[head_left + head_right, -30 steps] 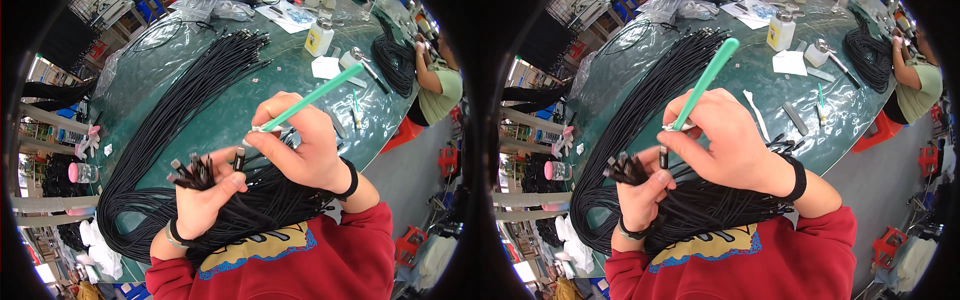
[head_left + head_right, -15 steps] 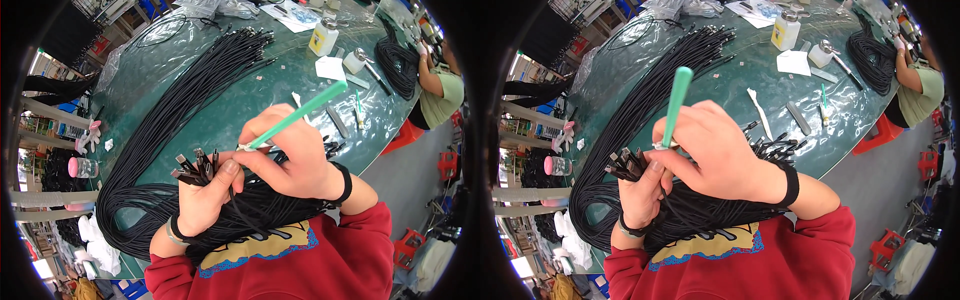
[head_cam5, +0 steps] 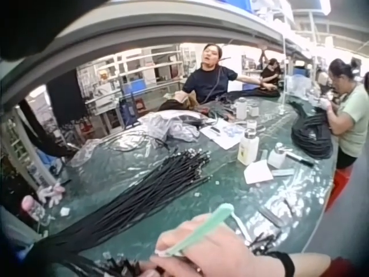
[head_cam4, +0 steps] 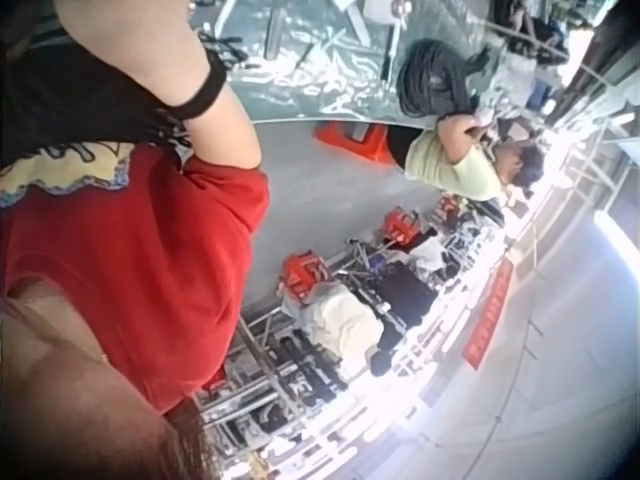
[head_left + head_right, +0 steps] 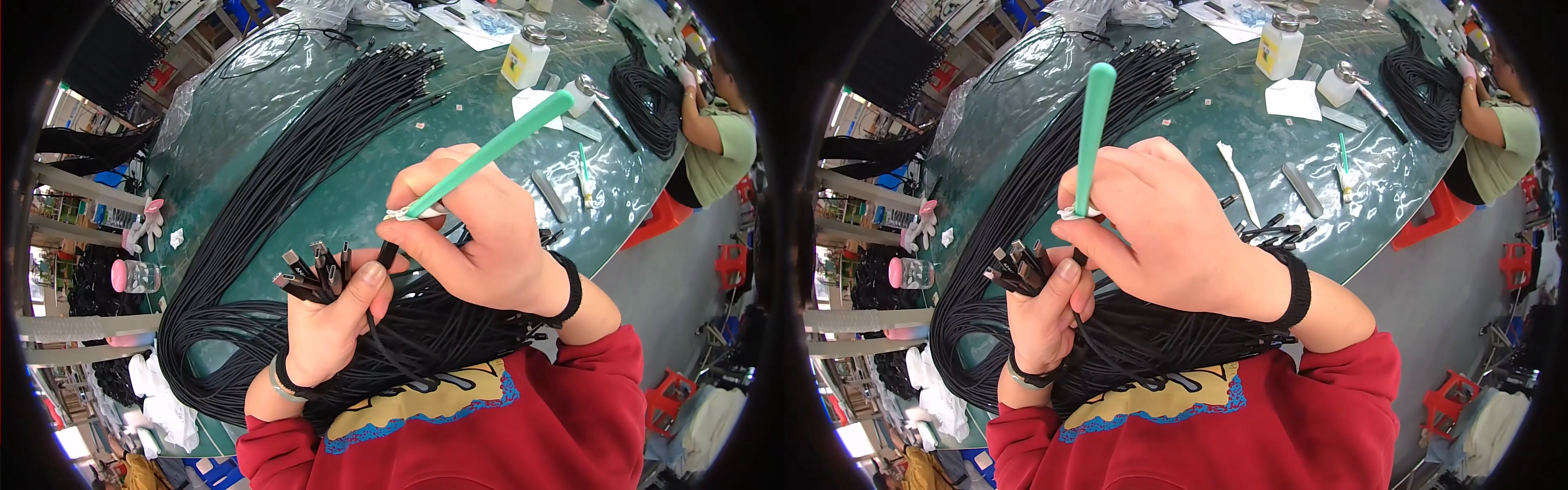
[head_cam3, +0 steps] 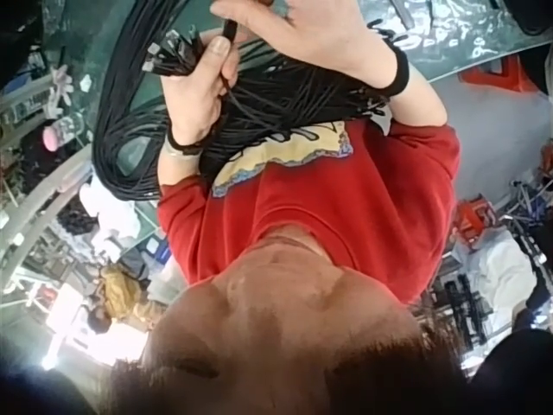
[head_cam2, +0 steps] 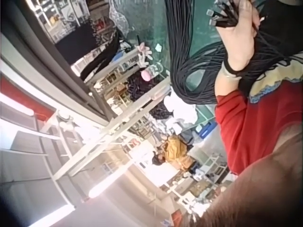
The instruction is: The person wipes the connectors of several cables with a cloth and a green tool, then files them with a handheld file before gathering and bundling the cables.
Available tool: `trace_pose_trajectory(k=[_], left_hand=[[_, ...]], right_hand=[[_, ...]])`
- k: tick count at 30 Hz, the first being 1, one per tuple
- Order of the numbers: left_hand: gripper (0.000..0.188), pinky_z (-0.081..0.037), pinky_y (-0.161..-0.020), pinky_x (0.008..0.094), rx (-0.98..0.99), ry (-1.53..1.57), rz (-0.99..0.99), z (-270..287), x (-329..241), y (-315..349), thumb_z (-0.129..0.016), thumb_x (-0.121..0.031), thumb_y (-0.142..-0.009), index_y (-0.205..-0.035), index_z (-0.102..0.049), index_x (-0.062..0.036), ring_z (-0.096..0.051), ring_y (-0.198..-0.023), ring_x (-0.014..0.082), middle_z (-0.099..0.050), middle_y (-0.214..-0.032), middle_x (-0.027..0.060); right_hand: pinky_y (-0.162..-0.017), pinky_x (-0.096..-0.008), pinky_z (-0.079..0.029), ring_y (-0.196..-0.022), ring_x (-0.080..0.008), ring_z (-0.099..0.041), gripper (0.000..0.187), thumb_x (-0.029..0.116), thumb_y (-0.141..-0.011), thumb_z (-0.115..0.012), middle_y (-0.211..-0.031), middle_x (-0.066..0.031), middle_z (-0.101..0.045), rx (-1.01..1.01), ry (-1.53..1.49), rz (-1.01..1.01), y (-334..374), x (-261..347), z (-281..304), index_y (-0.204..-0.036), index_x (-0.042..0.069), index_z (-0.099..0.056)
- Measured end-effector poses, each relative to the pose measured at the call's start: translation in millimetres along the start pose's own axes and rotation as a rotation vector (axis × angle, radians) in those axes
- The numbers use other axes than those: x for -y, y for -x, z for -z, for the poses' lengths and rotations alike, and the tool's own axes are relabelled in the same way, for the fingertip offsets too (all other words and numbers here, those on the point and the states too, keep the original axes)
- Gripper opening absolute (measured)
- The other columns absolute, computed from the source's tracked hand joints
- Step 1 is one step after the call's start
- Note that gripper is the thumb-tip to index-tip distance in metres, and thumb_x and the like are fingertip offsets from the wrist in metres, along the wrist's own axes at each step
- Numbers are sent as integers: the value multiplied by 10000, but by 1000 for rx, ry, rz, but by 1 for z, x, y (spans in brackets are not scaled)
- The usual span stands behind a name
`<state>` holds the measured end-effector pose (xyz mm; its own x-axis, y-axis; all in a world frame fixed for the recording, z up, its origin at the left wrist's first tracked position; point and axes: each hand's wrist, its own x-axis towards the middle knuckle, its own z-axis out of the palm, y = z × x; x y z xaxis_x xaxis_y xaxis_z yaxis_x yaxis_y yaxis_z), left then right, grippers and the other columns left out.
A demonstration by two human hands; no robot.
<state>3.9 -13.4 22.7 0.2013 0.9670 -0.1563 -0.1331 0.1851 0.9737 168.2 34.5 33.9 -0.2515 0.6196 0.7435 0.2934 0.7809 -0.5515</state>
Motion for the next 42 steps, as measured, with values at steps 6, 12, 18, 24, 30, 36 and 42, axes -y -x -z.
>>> trace_pose_trajectory(k=[6,12,18,24,30,36,42], left_hand=[[226,-240,-390,173,8,15,20,2,-2,0,-483,-168,-863,-919,-580,28,-350,-439,24,-481,-548,-13],[227,-238,-389,172,10,36,10,2,1,-1,-486,-171,-861,-915,-580,29,-348,-436,24,-479,-543,-12],[237,-240,-389,173,11,11,23,2,-2,0,-485,-187,-862,-906,-580,26,-347,-434,23,-476,-541,-14],[240,-249,-393,174,-1,8,32,1,-3,-2,-480,-193,-864,-885,-579,24,-352,-437,26,-465,-534,-15],[242,-264,-402,177,126,233,153,5,-6,-2,-480,-196,-862,-885,-566,28,-350,-435,38,-453,-527,-10],[240,-265,-403,176,181,305,150,5,-8,0,-487,-191,-858,-900,-557,35,-349,-431,42,-462,-537,-3],[197,-262,-396,170,147,244,115,6,-7,-3,-541,-144,-817,-900,-557,34,-386,-444,40,-495,-560,8]], right_hand=[[-544,-269,-370,-573,-167,-481,179,20,-636,-674,-661,-35,-535,-7,38,13,7,-2,5,-757,42,-545],[-540,-267,-368,-569,-167,-478,189,9,-629,-672,-661,-31,-535,3,40,55,0,-2,5,-766,41,-546],[-539,-268,-369,-577,-176,-478,209,2,-617,-673,-659,-29,-534,-12,103,92,-2,-4,3,-775,47,-545],[-555,-280,-373,-594,-185,-477,209,-7,-616,-669,-668,-33,-537,19,16,74,4,-1,4,-775,47,-544],[-593,-292,-370,-593,-189,-478,197,-9,-629,-660,-680,-35,-545,-1,8,79,2,-4,5,-778,47,-543],[-599,-288,-365,-594,-193,-480,189,-7,-635,-657,-688,-39,-544,25,-54,124,3,-1,6,-774,50,-543],[-577,-280,-367,-591,-180,-482,183,-12,-637,-654,-687,-36,-537,-4,12,-23,2,-6,10,-768,47,-542]])
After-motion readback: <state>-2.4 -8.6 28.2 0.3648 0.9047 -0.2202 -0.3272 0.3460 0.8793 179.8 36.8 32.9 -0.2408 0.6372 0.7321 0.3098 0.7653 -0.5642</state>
